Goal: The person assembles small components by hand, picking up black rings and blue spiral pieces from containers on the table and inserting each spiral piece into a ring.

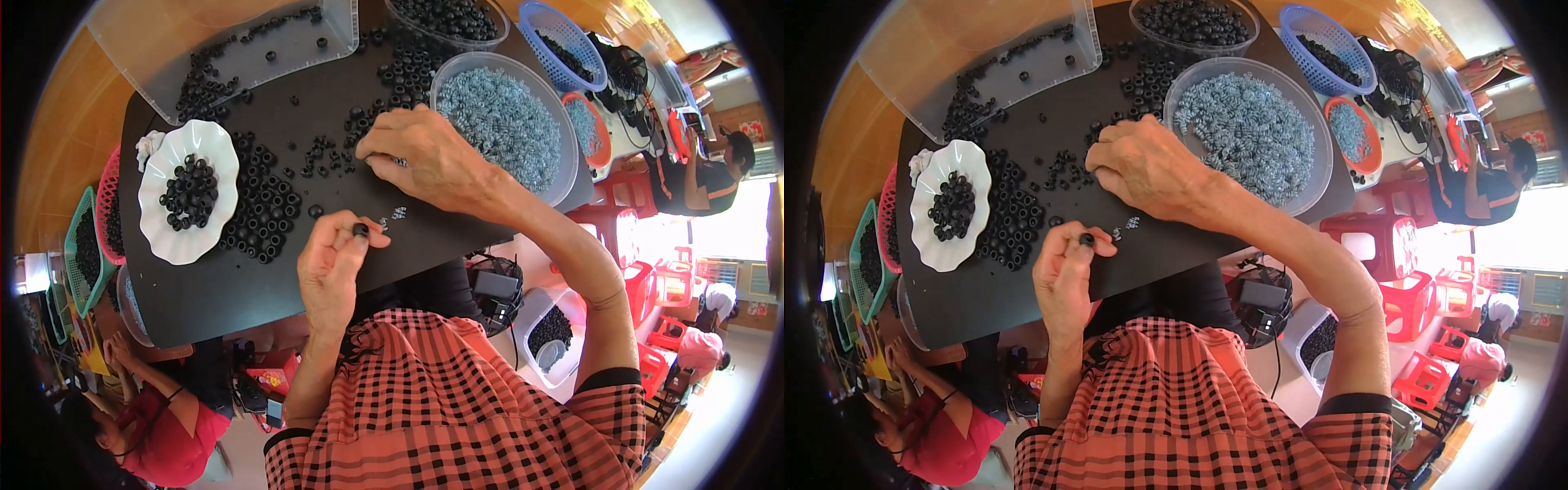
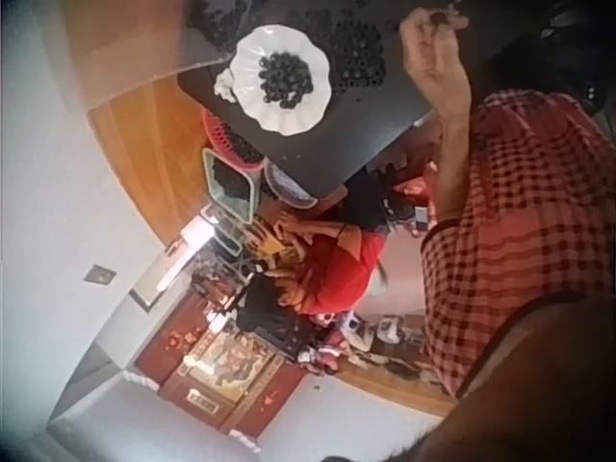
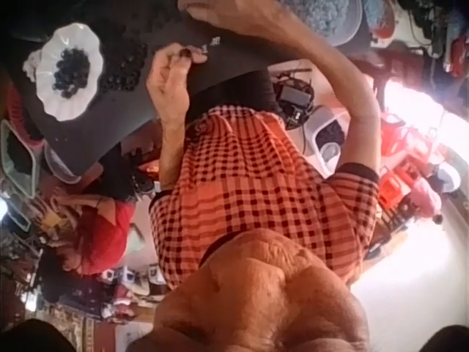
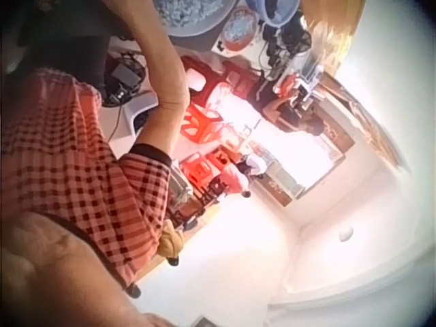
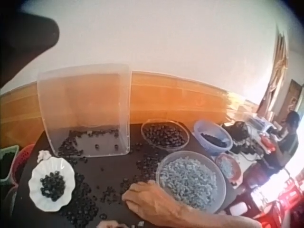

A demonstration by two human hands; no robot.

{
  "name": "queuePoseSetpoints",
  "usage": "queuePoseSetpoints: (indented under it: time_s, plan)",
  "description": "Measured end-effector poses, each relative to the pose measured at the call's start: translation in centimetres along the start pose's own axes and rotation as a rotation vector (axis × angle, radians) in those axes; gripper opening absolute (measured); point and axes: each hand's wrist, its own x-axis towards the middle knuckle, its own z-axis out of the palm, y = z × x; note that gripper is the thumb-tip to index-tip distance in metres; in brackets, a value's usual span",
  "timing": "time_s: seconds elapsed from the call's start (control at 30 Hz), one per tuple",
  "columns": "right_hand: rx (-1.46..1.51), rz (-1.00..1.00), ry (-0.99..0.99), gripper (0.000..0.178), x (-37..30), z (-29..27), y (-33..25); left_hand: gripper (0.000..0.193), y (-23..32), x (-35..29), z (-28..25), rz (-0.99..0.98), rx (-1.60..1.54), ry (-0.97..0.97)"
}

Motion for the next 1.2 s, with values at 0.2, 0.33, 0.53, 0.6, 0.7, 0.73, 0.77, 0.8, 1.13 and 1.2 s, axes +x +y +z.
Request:
queuePoseSetpoints:
  time_s: [0.2, 0.33, 0.53, 0.6, 0.7, 0.73, 0.77, 0.8, 1.13, 1.2]
  plan:
    - [0.226, 0.094, -0.041, 0.019, -3.0, -0.4, -2.7, 0.016, -0.6, 0.2, -0.9, 0.035, -0.226, 0.040]
    - [0.135, 0.025, -0.045, 0.017, -4.4, 1.5, -3.0, 0.016, -0.3, 0.0, -0.7, 0.028, -0.213, 0.088]
    - [0.055, 0.031, -0.014, 0.016, -3.9, 1.3, -1.9, 0.016, -0.3, 0.0, -0.8, 0.054, -0.172, 0.080]
    - [0.103, 0.079, 0.084, 0.016, -4.2, 1.4, -2.0, 0.015, -0.2, 0.0, -0.7, 0.056, -0.171, 0.073]
    - [0.215, 0.197, 0.147, 0.016, -4.8, 1.7, -2.4, 0.015, -0.2, -0.1, -0.8, 0.061, -0.162, 0.076]
    - [0.223, 0.212, 0.147, 0.017, -5.0, 1.6, -2.5, 0.015, -0.2, -0.1, -0.8, 0.061, -0.160, 0.073]
    - [0.231, 0.227, 0.147, 0.018, -5.2, 1.6, -2.7, 0.015, -0.2, -0.1, -0.8, 0.061, -0.160, 0.069]
    - [0.229, 0.228, 0.150, 0.018, -5.5, 1.7, -3.0, 0.015, -0.2, -0.2, -0.8, 0.056, -0.159, 0.071]
    - [0.131, 0.098, 0.105, 0.024, -7.9, 2.3, -4.1, 0.016, -0.1, 0.0, -0.6, 0.061, -0.094, 0.046]
    - [0.084, 0.134, 0.166, 0.027, -7.9, 2.1, -4.1, 0.016, -0.2, 0.0, -0.6, 0.061, -0.086, 0.044]
